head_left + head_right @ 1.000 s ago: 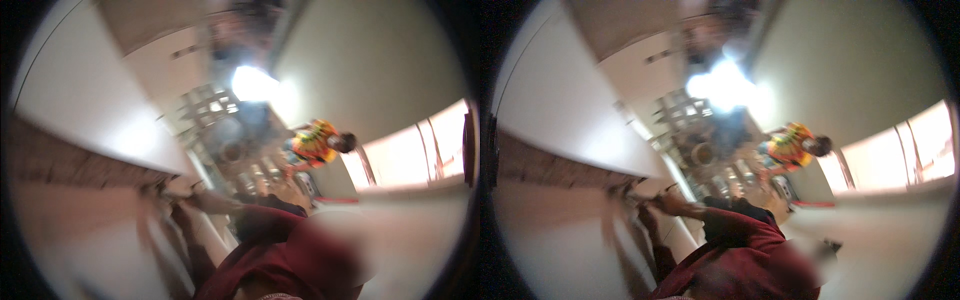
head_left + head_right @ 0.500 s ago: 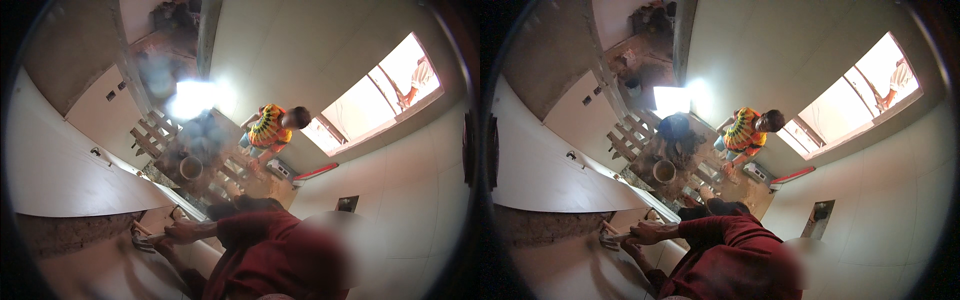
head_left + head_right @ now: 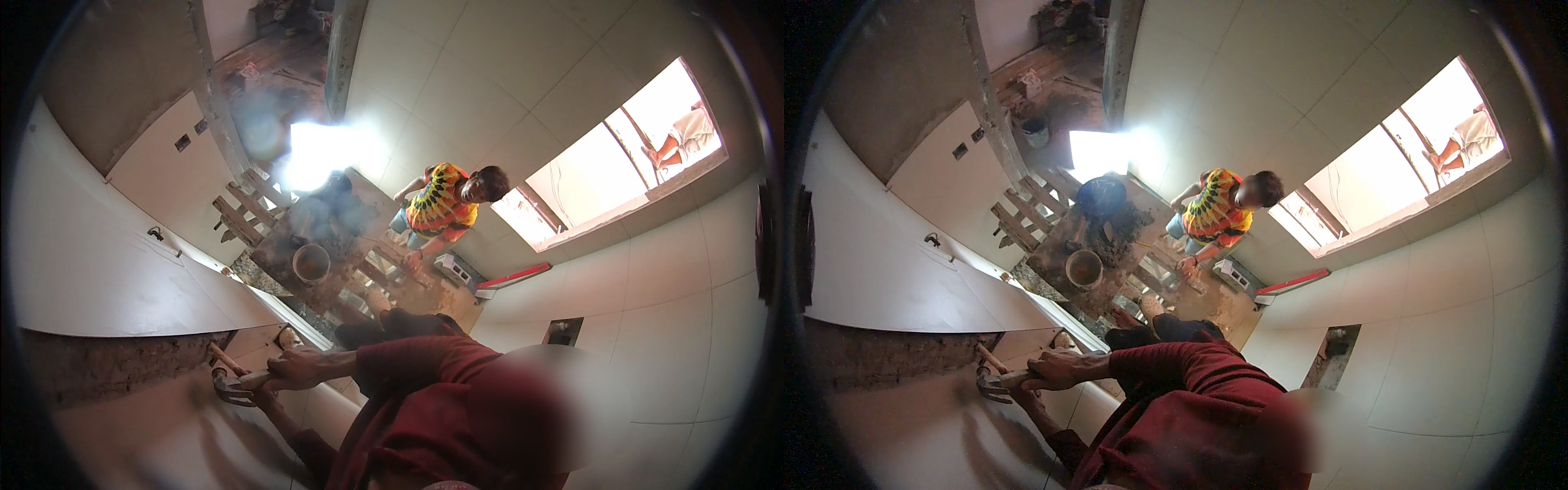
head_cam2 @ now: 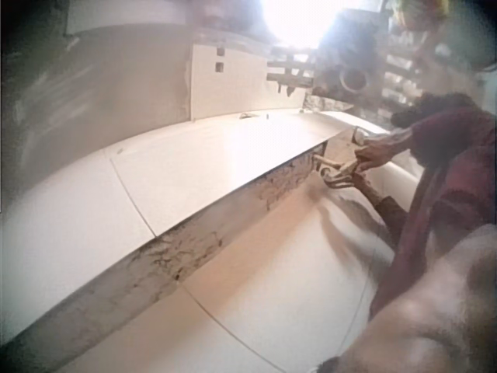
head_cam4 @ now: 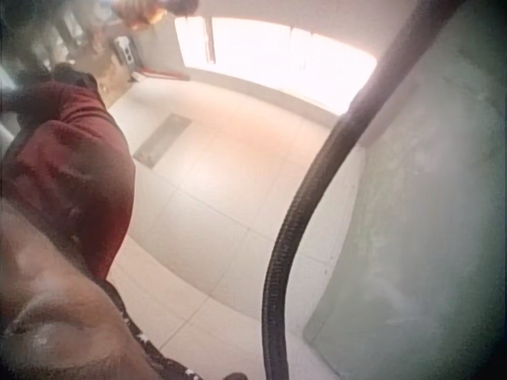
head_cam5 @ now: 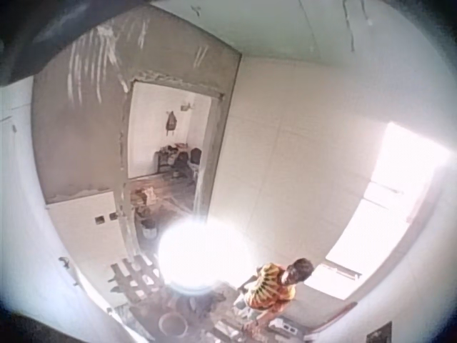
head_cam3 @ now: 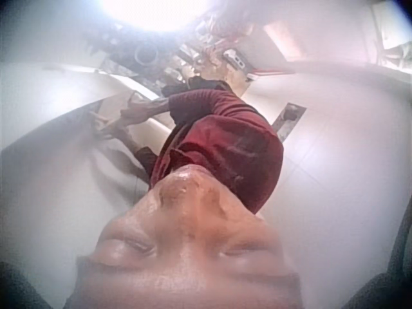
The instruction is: The person measures and marks a wall tile, then uses a hammer and chisel to chip away excess material from the wall edge. Another person assists by holding a measuring tool and observing the work.
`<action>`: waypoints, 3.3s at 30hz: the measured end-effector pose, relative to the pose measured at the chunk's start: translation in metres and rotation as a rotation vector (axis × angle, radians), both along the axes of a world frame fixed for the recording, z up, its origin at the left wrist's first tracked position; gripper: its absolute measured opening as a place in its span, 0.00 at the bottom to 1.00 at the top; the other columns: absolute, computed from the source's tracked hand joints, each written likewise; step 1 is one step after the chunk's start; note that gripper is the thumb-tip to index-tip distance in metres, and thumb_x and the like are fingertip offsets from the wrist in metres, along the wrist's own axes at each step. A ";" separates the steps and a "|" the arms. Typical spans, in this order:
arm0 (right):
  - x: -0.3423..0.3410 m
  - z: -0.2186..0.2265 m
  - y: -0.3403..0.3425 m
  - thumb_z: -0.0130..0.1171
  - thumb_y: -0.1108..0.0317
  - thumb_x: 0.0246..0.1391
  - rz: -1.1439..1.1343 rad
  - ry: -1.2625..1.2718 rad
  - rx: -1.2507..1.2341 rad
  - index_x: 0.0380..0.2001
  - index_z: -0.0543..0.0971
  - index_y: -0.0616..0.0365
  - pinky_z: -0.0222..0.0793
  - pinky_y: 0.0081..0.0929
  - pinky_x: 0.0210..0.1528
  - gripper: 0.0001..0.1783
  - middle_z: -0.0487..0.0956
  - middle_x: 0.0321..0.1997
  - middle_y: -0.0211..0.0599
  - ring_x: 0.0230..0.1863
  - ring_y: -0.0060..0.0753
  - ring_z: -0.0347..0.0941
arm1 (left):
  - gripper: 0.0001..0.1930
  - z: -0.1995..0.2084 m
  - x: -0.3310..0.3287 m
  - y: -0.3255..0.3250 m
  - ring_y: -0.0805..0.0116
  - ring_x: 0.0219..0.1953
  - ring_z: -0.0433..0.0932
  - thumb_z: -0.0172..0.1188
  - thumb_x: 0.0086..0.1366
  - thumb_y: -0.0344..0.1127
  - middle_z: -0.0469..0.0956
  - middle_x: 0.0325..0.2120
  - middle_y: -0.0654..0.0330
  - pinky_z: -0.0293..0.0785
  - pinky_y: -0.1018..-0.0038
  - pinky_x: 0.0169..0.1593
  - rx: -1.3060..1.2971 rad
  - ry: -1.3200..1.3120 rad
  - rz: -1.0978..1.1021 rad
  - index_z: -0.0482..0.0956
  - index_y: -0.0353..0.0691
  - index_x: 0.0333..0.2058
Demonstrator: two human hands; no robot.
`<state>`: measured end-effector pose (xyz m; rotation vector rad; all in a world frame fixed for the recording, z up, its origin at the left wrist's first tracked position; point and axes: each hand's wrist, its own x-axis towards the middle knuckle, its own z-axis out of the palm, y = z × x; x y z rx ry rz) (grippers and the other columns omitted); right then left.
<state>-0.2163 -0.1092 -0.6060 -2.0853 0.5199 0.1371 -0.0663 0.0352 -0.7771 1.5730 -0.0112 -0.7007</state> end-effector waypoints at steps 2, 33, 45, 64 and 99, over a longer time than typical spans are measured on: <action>0.000 -0.004 0.002 0.46 0.34 0.58 -0.012 -0.017 -0.010 0.40 0.73 0.61 0.72 0.49 0.35 0.35 0.79 0.28 0.52 0.33 0.58 0.77 | 0.33 -0.001 0.001 0.002 0.80 0.14 0.61 0.45 0.69 0.49 0.70 0.24 0.66 0.55 0.82 0.14 -0.008 0.008 -0.019 0.48 0.51 0.69; 0.009 0.003 -0.002 0.46 0.35 0.59 0.062 0.084 0.051 0.43 0.73 0.60 0.70 0.50 0.42 0.34 0.78 0.36 0.58 0.43 0.57 0.76 | 0.28 0.022 -0.013 -0.013 0.61 0.40 0.74 0.43 0.71 0.45 0.69 0.47 0.50 0.74 0.68 0.42 0.095 -0.436 -0.058 0.53 0.40 0.65; 0.005 -0.030 0.014 0.55 0.47 0.59 -0.058 0.010 -0.123 0.36 0.71 0.61 0.71 0.49 0.30 0.24 0.79 0.26 0.54 0.30 0.59 0.78 | 0.25 0.048 -0.027 -0.023 0.55 0.44 0.75 0.41 0.72 0.39 0.69 0.48 0.45 0.73 0.64 0.48 0.207 -0.812 -0.131 0.54 0.32 0.62; -0.015 -0.030 0.094 0.58 0.53 0.57 0.034 -0.421 -0.329 0.37 0.70 0.57 0.71 0.40 0.22 0.18 0.77 0.22 0.48 0.22 0.54 0.76 | 0.22 -0.054 -0.046 0.073 0.37 0.39 0.77 0.52 0.67 0.37 0.77 0.36 0.34 0.75 0.52 0.39 0.111 -0.928 0.026 0.62 0.33 0.56; -0.029 -0.037 0.122 0.55 0.44 0.58 0.078 -0.097 -0.238 0.39 0.71 0.63 0.71 0.50 0.32 0.28 0.78 0.25 0.55 0.30 0.60 0.78 | 0.23 -0.054 -0.076 0.105 0.42 0.41 0.77 0.41 0.72 0.41 0.71 0.49 0.37 0.76 0.57 0.41 0.586 -1.092 -0.196 0.59 0.34 0.60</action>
